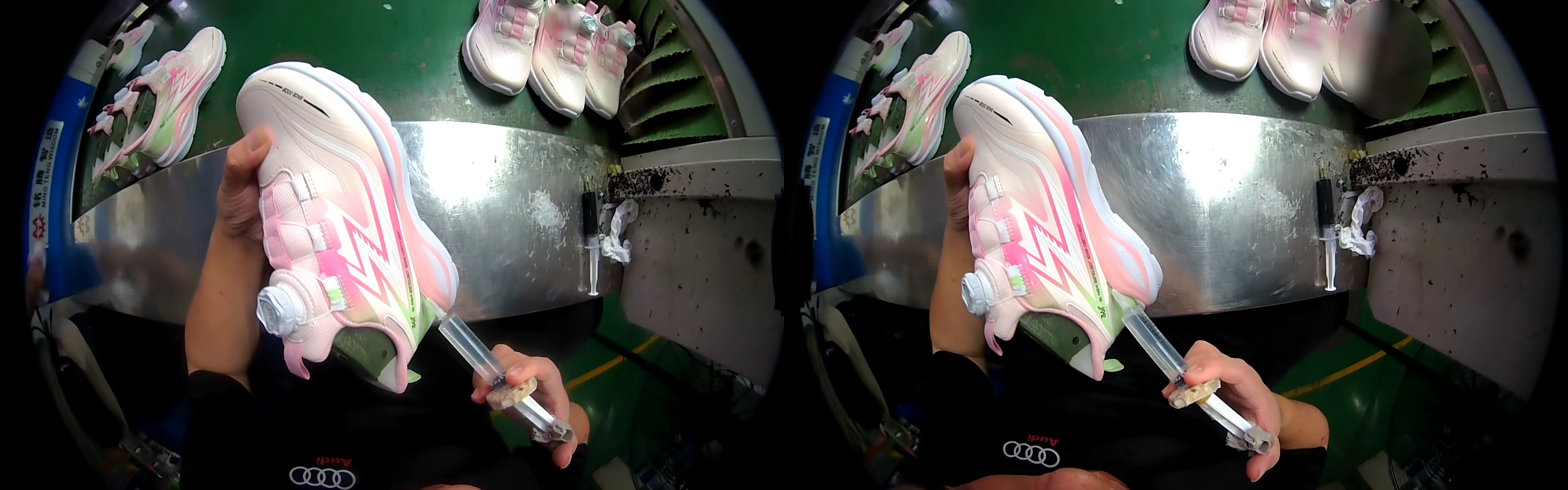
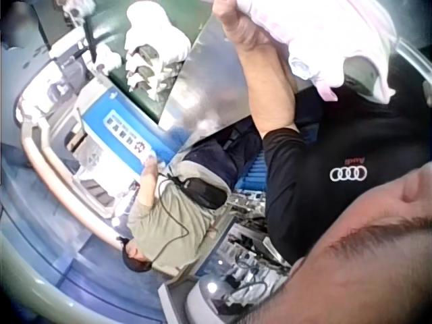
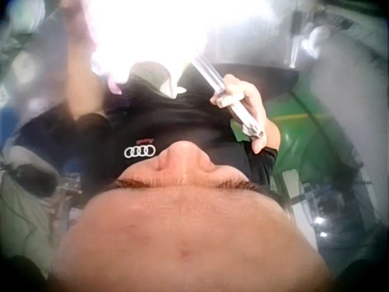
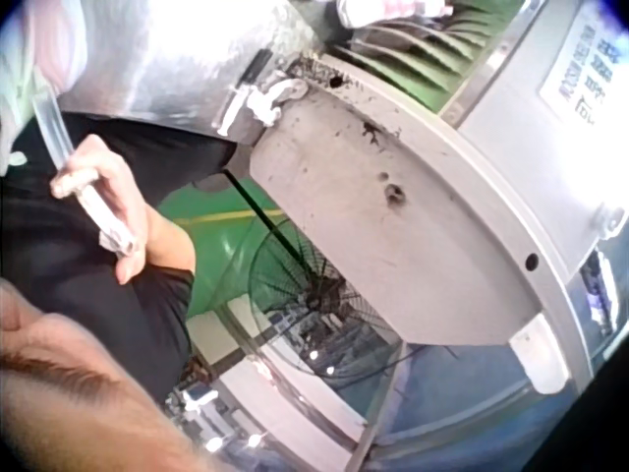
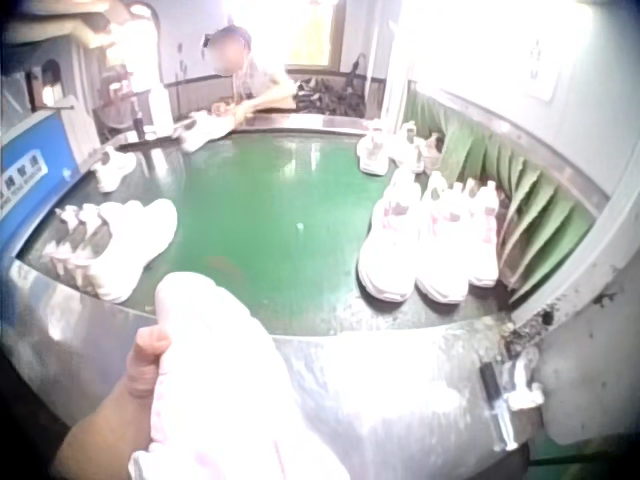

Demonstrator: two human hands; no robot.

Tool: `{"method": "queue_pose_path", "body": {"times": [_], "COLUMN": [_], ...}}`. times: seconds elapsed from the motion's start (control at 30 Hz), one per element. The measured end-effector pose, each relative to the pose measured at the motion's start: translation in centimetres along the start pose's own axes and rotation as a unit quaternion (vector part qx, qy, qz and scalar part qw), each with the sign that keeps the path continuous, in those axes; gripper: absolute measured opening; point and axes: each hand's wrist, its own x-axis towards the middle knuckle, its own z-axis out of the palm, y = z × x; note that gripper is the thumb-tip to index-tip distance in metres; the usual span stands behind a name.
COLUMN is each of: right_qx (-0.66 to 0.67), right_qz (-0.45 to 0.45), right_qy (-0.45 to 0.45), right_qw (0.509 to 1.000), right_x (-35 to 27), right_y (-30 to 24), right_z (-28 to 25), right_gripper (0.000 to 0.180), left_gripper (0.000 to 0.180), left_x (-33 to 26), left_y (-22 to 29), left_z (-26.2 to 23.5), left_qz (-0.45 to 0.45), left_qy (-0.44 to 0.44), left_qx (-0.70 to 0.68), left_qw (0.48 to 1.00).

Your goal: The person fills a large syringe from a plastic bottle, wipes the syringe tip with a cloth, and then picks up shoes from a conveyor belt to inject a substance into the rear sole area.

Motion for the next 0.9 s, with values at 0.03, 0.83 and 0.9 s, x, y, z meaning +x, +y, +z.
{"method": "queue_pose_path", "body": {"times": [0.03, 0.83, 0.9], "right_qx": [0.001, 0.032, 0.029], "right_qz": [0.002, -0.053, -0.049], "right_qy": [0.002, 0.033, 0.017], "right_qw": [1.000, 0.998, 0.998], "right_x": [-0.2, -2.7, -2.4], "right_y": [0.0, 3.2, 3.6], "right_z": [0.0, -2.4, -2.6], "right_gripper": [0.102, 0.101, 0.101], "left_gripper": [0.057, 0.053, 0.057], "left_x": [0.0, -0.9, -2.3], "left_y": [0.0, 1.3, 2.2], "left_z": [-0.1, -0.5, -1.3], "left_qz": [0.009, -0.035, -0.056], "left_qy": [0.025, 0.195, 0.202], "left_qx": [0.018, 0.117, 0.141], "left_qw": [0.999, 0.973, 0.968]}}
